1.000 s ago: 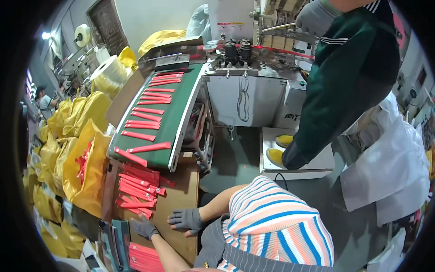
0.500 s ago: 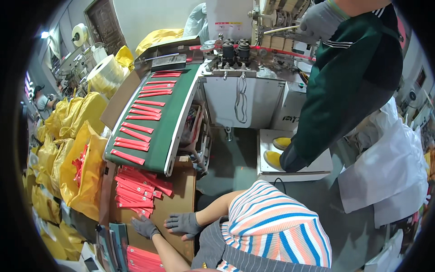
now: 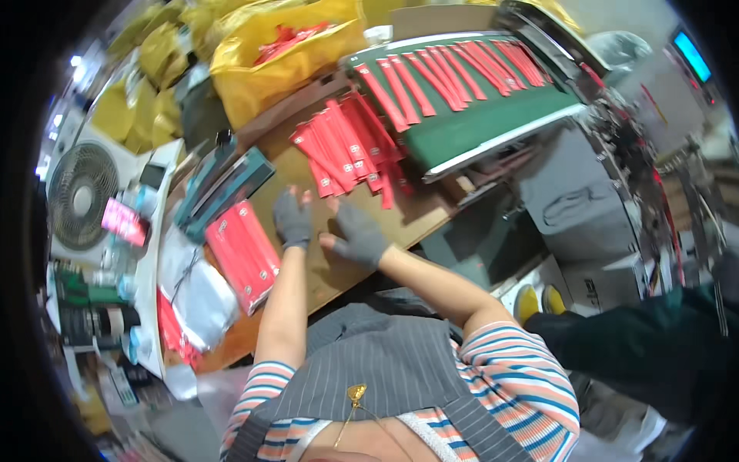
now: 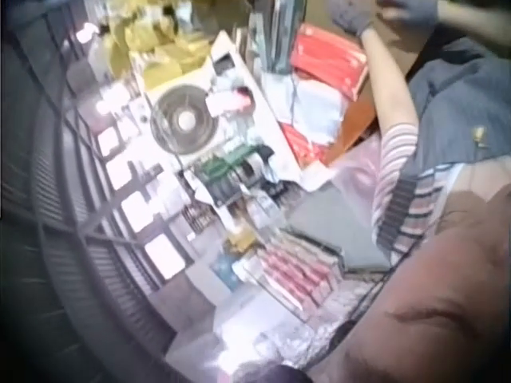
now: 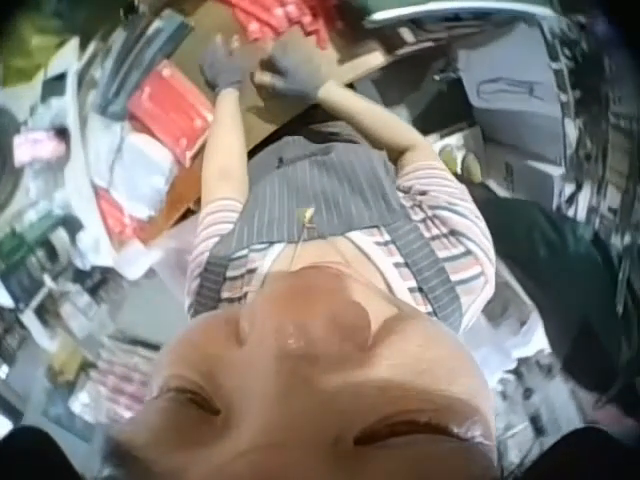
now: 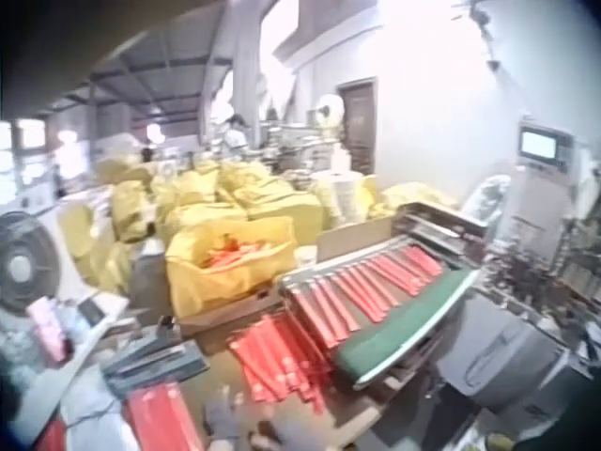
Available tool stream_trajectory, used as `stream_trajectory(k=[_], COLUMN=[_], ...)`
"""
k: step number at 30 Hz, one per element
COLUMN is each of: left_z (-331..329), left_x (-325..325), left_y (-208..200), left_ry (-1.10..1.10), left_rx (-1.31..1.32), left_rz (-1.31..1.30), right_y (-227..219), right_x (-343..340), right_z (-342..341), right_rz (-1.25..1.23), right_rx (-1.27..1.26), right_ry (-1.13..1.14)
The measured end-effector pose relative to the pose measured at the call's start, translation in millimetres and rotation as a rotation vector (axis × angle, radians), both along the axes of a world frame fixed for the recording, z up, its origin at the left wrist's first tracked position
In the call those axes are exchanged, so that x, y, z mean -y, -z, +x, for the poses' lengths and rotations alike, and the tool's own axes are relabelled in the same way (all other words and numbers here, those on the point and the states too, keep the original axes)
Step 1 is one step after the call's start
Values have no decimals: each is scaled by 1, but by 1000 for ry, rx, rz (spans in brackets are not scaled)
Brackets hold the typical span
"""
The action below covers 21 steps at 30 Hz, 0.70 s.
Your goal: Packaging bundles of red plastic items into clear plastic bags on a factory production floor.
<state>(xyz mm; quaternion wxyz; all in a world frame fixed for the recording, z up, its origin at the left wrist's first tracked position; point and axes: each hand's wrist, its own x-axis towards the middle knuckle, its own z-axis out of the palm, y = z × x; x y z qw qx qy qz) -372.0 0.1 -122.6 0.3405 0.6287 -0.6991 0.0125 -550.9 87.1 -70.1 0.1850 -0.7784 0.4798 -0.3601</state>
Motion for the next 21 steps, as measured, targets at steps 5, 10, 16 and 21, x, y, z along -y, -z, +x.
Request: stream_trajectory(k=[5, 10, 16, 21], left_z=[13, 10, 5, -7], left_x=[-8, -1, 37, 50], left_y=[7, -1, -6, -4], left_ry=[-6, 13, -24, 2], left_rx=[-33, -200, -187, -87], left_rz=[-122, 13, 13, -6], right_y=[-37, 18, -10, -15], right_x=[141, 208, 202, 207], right_z=[11, -48, 2, -44], right_rz=[-30, 627, 539, -43], right_rx=[-317, -124, -33, 292], right_ry=[428, 540, 341, 370])
